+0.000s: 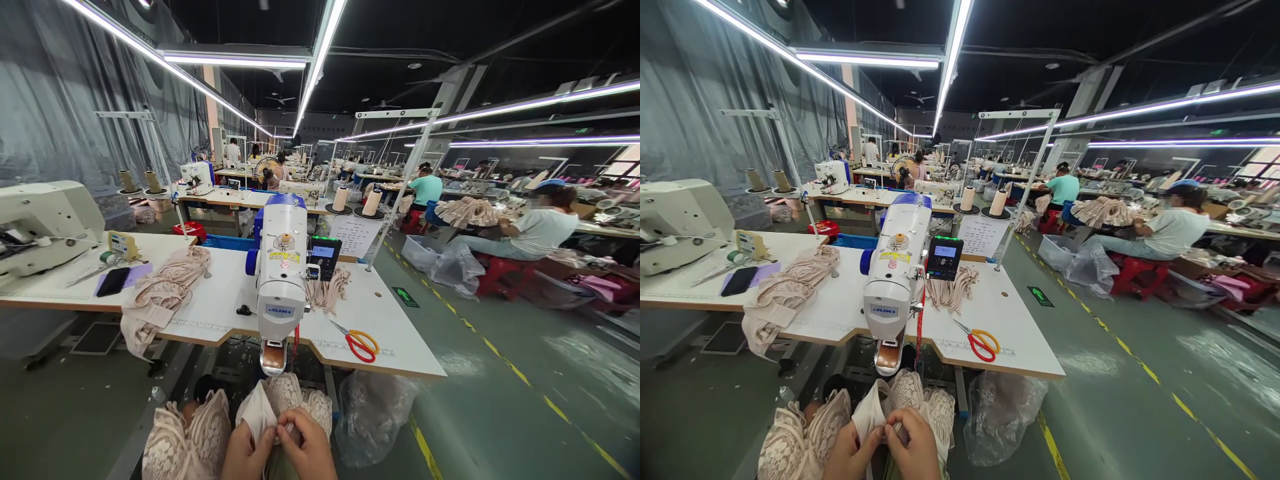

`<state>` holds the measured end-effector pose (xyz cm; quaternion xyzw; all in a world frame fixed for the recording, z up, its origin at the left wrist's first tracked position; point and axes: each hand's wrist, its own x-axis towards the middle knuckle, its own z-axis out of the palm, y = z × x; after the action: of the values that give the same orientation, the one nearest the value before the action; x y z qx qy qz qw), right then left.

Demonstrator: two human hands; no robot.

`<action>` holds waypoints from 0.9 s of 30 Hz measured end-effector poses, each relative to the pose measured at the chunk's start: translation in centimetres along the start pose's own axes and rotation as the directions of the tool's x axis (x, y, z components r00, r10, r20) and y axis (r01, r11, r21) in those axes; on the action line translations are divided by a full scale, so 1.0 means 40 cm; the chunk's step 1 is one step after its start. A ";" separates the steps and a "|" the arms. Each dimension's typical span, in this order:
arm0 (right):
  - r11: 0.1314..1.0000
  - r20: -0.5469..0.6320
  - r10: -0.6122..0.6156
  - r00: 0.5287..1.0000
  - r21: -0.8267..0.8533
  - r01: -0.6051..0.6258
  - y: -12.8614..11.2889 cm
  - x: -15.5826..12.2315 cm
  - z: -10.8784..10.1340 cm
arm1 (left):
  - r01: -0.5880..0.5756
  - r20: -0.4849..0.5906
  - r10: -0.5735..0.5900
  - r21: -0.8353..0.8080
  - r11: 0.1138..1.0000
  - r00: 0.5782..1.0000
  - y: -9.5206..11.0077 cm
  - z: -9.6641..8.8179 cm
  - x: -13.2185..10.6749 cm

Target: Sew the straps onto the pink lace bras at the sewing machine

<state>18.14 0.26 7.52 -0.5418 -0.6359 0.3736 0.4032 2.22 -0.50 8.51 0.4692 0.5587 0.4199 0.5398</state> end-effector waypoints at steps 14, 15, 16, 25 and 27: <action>0.999 0.205 0.017 0.979 -0.041 -0.008 -0.006 0.019 -0.040 | -0.139 0.207 0.126 0.050 0.989 0.970 0.006 0.000 0.010; 0.998 0.216 0.017 0.976 -0.063 -0.003 -0.008 0.019 -0.042 | -0.134 0.225 0.122 0.040 0.990 0.967 0.017 -0.002 0.009; 0.996 0.222 0.011 0.975 -0.088 0.009 -0.008 0.019 -0.044 | -0.124 0.235 0.114 0.029 0.992 0.965 0.030 -0.004 0.008; 0.989 0.209 -0.012 0.978 -0.140 0.042 0.022 0.009 -0.027 | 0.016 0.223 -0.013 -0.010 1.000 0.975 0.078 -0.019 -0.004; 0.995 0.161 -0.013 0.987 -0.096 0.029 0.018 0.008 -0.029 | 0.030 0.183 -0.028 -0.005 1.000 0.983 0.076 -0.022 -0.005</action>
<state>19.44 0.71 7.36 -0.5224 -0.6893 0.3801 0.3278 1.56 -0.04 11.58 0.4953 0.5119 0.3694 0.5969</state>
